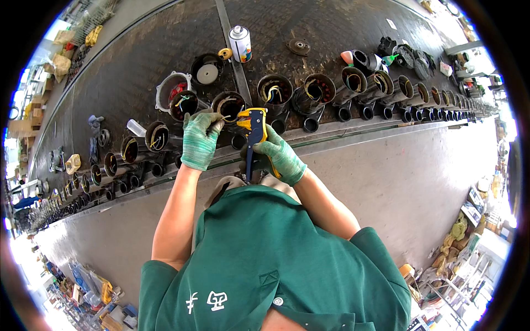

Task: The person uses a yellow and blue wire cutter to trim wires protruding from a series of cylindrical metal parts arranged in a row on a workbench. The person handles each part individually, cutting the wires and placing the parts back in the row.

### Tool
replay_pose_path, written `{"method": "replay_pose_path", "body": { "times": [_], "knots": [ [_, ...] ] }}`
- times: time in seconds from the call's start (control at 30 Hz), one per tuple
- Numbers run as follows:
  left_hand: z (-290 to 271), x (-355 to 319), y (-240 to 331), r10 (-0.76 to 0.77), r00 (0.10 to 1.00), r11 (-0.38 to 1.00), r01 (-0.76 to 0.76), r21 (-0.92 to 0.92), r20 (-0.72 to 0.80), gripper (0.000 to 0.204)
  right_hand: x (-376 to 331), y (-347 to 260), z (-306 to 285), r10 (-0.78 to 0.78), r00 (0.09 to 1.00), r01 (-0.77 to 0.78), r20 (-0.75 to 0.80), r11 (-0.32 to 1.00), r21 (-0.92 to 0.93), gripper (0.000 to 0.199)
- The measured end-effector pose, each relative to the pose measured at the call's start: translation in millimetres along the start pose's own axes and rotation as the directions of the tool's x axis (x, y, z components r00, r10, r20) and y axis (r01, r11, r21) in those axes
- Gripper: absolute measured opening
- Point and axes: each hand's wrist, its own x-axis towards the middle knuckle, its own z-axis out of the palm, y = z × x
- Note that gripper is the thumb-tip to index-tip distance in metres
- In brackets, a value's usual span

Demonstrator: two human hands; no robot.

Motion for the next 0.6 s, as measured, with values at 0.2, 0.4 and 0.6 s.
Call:
{"method": "replay_pose_path", "body": {
  "times": [0.2,0.4,0.6],
  "knots": [
    [2.1,1.9,2.0,0.121,0.993,0.986,-0.121,0.113,0.012,0.014,7.1,16.5,7.8,-0.063,0.998,0.063,0.017,0.998,-0.003,0.063],
    [0.2,3.1,1.3,0.154,0.986,0.979,-0.161,0.129,0.059,0.014,-5.5,11.5,22.3,-0.099,0.994,0.093,-0.055,0.991,-0.101,0.059],
    [0.4,6.2,1.3,0.231,0.968,0.961,-0.242,0.132,0.094,0.015,-7.6,21.4,18.9,-0.208,0.969,0.151,-0.135,0.927,-0.343,0.056]
  ]
}}
